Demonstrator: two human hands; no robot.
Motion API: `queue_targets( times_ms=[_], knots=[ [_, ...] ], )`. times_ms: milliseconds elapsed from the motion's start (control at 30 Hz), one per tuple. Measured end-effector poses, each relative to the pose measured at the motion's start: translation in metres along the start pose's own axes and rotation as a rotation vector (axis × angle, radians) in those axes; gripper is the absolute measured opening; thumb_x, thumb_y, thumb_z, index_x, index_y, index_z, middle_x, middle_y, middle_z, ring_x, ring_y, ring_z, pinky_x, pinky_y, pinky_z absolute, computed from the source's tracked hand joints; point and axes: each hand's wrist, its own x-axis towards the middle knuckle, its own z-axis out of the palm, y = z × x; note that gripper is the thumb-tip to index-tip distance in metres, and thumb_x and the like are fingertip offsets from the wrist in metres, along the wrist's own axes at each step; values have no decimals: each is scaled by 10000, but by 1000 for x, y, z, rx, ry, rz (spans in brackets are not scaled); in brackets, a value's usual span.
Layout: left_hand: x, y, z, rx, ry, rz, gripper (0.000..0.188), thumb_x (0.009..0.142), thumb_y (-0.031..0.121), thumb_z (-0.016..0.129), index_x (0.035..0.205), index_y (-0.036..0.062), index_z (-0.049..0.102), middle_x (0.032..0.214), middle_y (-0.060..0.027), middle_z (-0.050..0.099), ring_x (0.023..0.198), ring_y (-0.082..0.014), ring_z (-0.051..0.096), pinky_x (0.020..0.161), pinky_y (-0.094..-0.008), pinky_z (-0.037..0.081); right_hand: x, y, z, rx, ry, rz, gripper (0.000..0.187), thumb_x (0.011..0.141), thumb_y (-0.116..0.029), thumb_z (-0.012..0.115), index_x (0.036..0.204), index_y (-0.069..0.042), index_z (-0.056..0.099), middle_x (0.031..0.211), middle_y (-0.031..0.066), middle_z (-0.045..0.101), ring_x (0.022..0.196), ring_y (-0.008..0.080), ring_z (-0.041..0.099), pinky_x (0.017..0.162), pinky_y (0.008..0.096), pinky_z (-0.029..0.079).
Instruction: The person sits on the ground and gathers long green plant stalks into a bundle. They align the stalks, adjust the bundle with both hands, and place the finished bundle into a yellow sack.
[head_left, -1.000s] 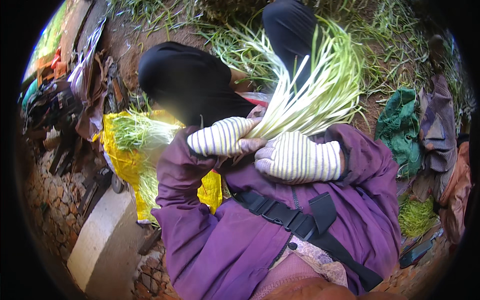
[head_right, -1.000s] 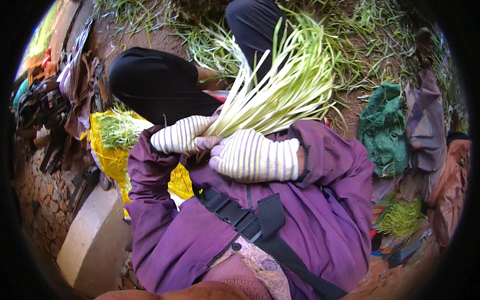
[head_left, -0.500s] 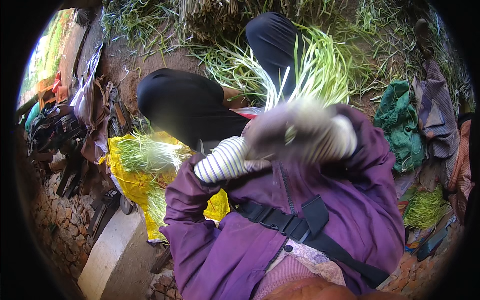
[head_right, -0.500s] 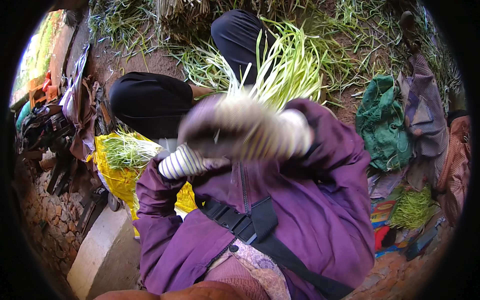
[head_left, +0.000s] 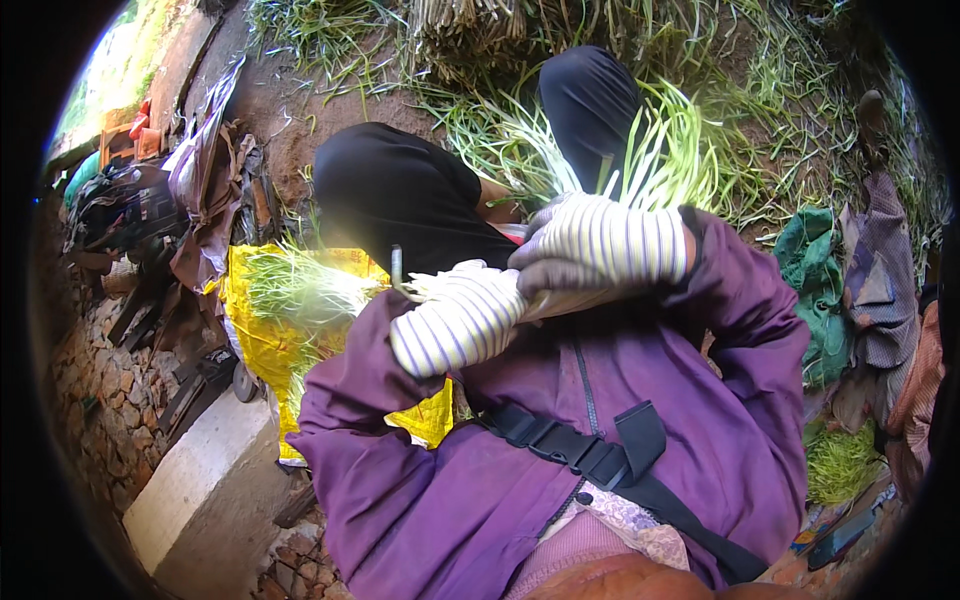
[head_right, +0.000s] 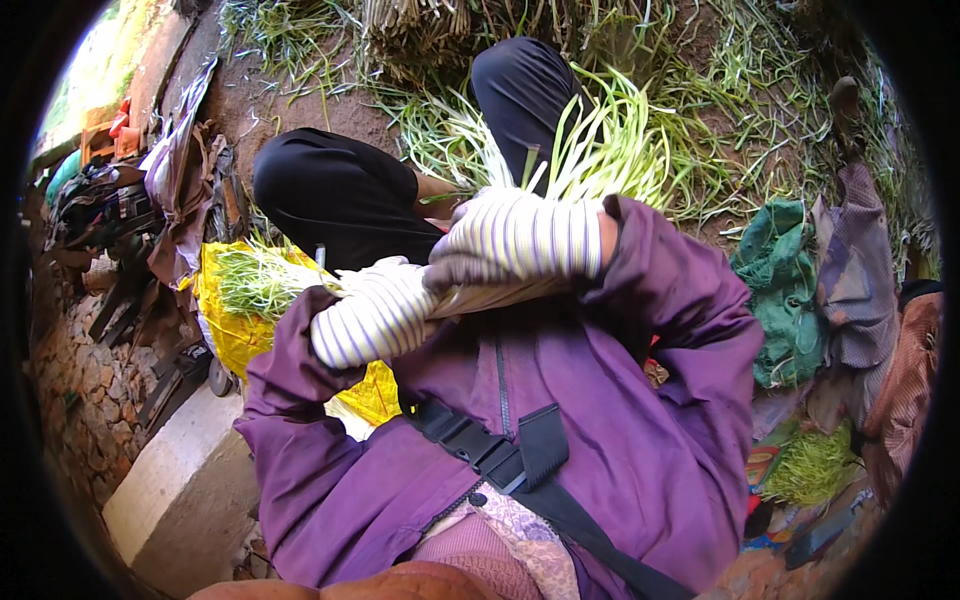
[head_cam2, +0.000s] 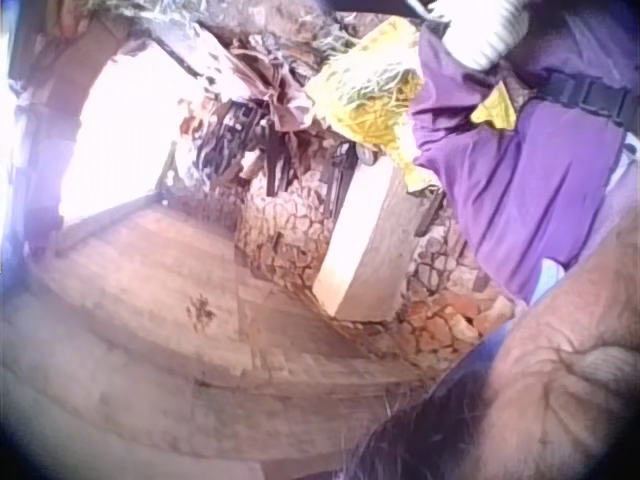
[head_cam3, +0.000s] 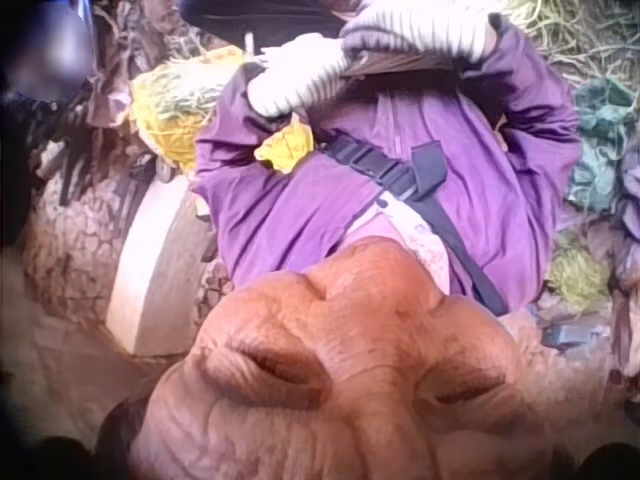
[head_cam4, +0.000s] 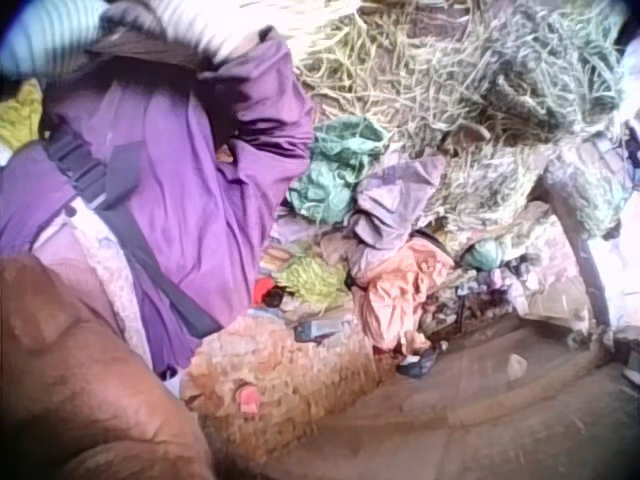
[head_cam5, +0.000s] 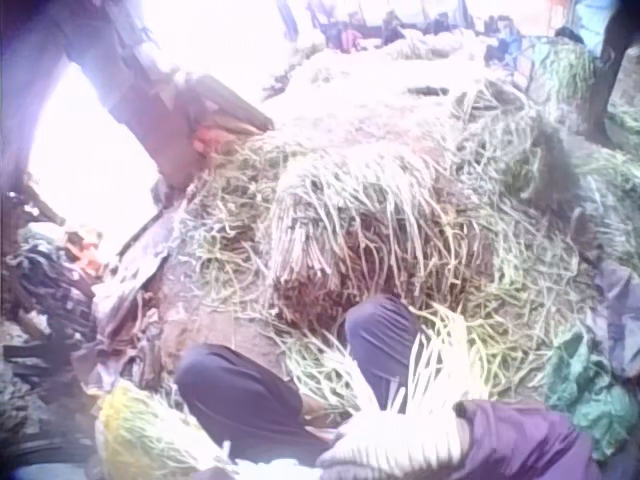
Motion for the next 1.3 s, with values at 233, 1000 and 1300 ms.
queue_targets(
  times_ms=[233,1000,1300],
  knots=[
    [-54,46,-67,449,290,111,512,758,149,598,1235,-33,562,826,-37,590,736,-192,614,798,-359,484,-2,21,-65,112,0,209,415,1019,-362,500,892,-15,687,655,90,579,497,233,497,486,351,414],
    [-111,34,-43,-106,-34,97,627,797,239,716,1352,32,510,862,-126,656,805,-323,650,712,-397,516,-24,-22,-12,-264,235,-120,277,953,-334,584,1078,-96,652,995,94,682,1057,289,619,903,387,484],
    [-133,-4,-12,-414,244,-149,278,774,13,716,1047,44,675,782,-101,688,680,-259,669,642,-327,524,-130,76,-57,-419,489,342,348,990,-322,503,899,-75,729,756,129,703,659,305,678,606,396,544]
  ],
)
